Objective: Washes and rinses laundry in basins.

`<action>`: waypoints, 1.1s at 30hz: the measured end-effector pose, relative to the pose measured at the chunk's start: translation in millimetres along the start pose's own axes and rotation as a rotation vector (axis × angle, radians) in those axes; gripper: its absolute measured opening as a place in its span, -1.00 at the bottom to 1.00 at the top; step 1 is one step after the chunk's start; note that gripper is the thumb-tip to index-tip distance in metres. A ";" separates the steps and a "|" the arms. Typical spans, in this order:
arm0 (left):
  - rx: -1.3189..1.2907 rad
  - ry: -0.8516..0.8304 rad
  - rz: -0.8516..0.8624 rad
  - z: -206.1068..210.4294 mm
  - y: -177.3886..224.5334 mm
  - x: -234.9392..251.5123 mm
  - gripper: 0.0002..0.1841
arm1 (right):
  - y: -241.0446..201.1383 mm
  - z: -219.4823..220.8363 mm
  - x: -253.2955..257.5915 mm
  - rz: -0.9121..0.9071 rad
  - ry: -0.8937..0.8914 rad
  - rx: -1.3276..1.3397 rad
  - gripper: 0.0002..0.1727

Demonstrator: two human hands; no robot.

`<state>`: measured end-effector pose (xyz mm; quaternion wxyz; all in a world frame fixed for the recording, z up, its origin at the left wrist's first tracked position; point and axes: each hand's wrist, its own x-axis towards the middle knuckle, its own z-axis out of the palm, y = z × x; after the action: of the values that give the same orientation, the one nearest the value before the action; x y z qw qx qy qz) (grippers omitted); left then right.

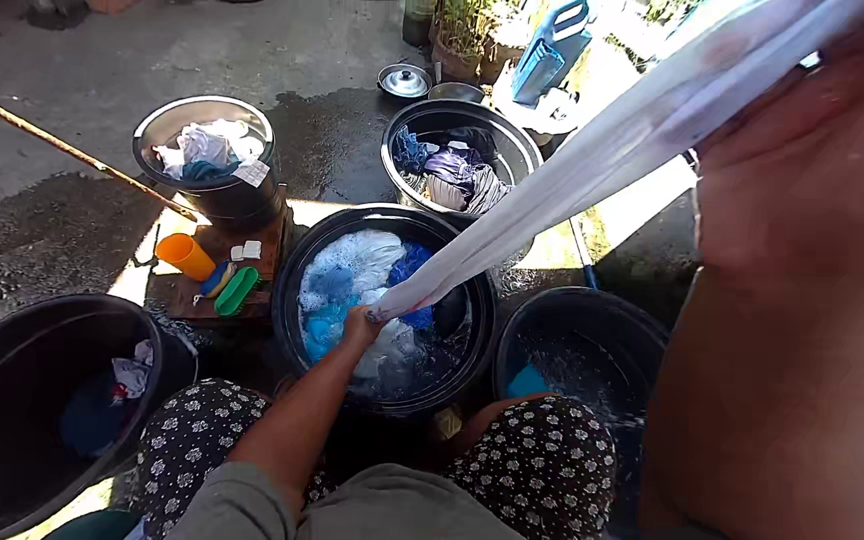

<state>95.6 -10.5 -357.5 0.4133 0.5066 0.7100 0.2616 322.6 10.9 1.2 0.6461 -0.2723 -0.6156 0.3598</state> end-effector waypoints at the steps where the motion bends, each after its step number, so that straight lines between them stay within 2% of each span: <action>1: -0.105 -0.083 -0.176 -12.0 15.2 -3.0 -0.52 | 13.3 -2.1 -7.2 0.049 -0.051 -0.100 -0.74; 2: -0.240 -0.119 -0.307 -23.4 29.6 -10.0 -0.49 | 33.3 -5.5 -18.4 0.118 -0.147 -0.238 -0.74; 3: -0.346 -0.117 -0.368 -34.1 40.9 -17.7 -0.45 | 57.1 -8.4 -31.9 0.209 -0.256 -0.386 -0.72; 4: -0.413 -0.113 -0.360 -44.7 50.8 -24.7 -0.42 | 84.1 -10.2 -45.6 0.296 -0.371 -0.514 -0.69; 8: -0.578 -0.162 -0.042 -70.2 76.8 -55.5 -0.45 | 208.0 -7.8 -109.1 0.501 -0.815 -0.771 -0.64; 9: -0.648 -0.167 0.041 -72.5 77.9 -61.2 -0.44 | 232.9 -3.0 -125.2 0.556 -0.858 -0.768 -0.44; 11: -0.814 -0.187 0.195 -72.5 76.5 -71.0 -0.45 | 264.3 11.5 -154.3 0.617 -0.807 -0.691 0.12; 12: -0.899 -0.207 0.266 -70.1 72.4 -73.7 -0.45 | 273.3 19.6 -167.4 0.614 -0.718 -0.603 0.14; 15: -1.091 -0.227 0.406 -66.2 50.5 -69.1 -0.43 | 270.2 52.0 -189.9 0.710 -0.226 -0.185 -0.49; 16: -1.107 -0.197 0.412 -68.2 41.1 -65.0 -0.33 | 266.9 60.0 -189.3 0.751 -0.077 -0.084 -0.56; 18: -1.052 -0.110 0.321 -72.2 20.0 -55.9 -0.07 | 254.6 66.4 -182.1 0.802 0.072 0.018 -0.58; 19: -1.019 -0.059 0.195 -71.2 12.6 -50.6 -0.08 | 246.4 69.4 -176.2 0.796 0.110 0.053 -0.57; 20: -1.019 -0.008 0.008 -65.9 11.5 -45.8 -0.20 | 236.2 75.0 -169.7 0.788 0.134 0.079 -0.56; 21: -1.038 0.050 -0.193 -54.9 13.9 -40.9 -0.22 | 226.3 82.7 -165.8 0.787 0.143 0.095 -0.55; 22: -1.065 0.065 -0.338 -42.4 16.3 -38.5 -0.15 | 218.2 91.2 -165.7 0.778 0.133 0.109 -0.52; 23: -1.128 0.041 -0.409 -32.9 19.4 -39.2 -0.07 | 211.8 99.1 -168.7 0.753 0.098 0.119 -0.49; 24: -1.223 -0.003 -0.401 -28.1 21.9 -41.5 -0.01 | 208.8 105.6 -173.0 0.712 0.058 0.117 -0.48; 26: -1.495 0.005 -0.222 -27.9 27.6 -40.9 -0.02 | 207.1 114.1 -181.9 0.644 0.025 0.080 -0.47; 28: -1.681 0.026 0.088 -37.6 22.2 -30.0 -0.09 | 207.3 112.1 -194.4 0.636 0.023 0.011 -0.40; 31: -1.593 0.204 0.276 -59.5 25.3 -22.8 -0.40 | 217.4 94.0 -222.6 0.698 -0.041 0.001 -0.12; 33: -1.503 0.225 0.330 -65.4 32.0 -27.1 -0.58 | 222.4 81.2 -237.9 0.896 -0.110 0.257 0.12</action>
<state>59.9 -21.6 -289.4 0.5269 0.1595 0.2952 0.7809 217.3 -55.1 -310.6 0.4220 -0.4094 -0.4214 0.6904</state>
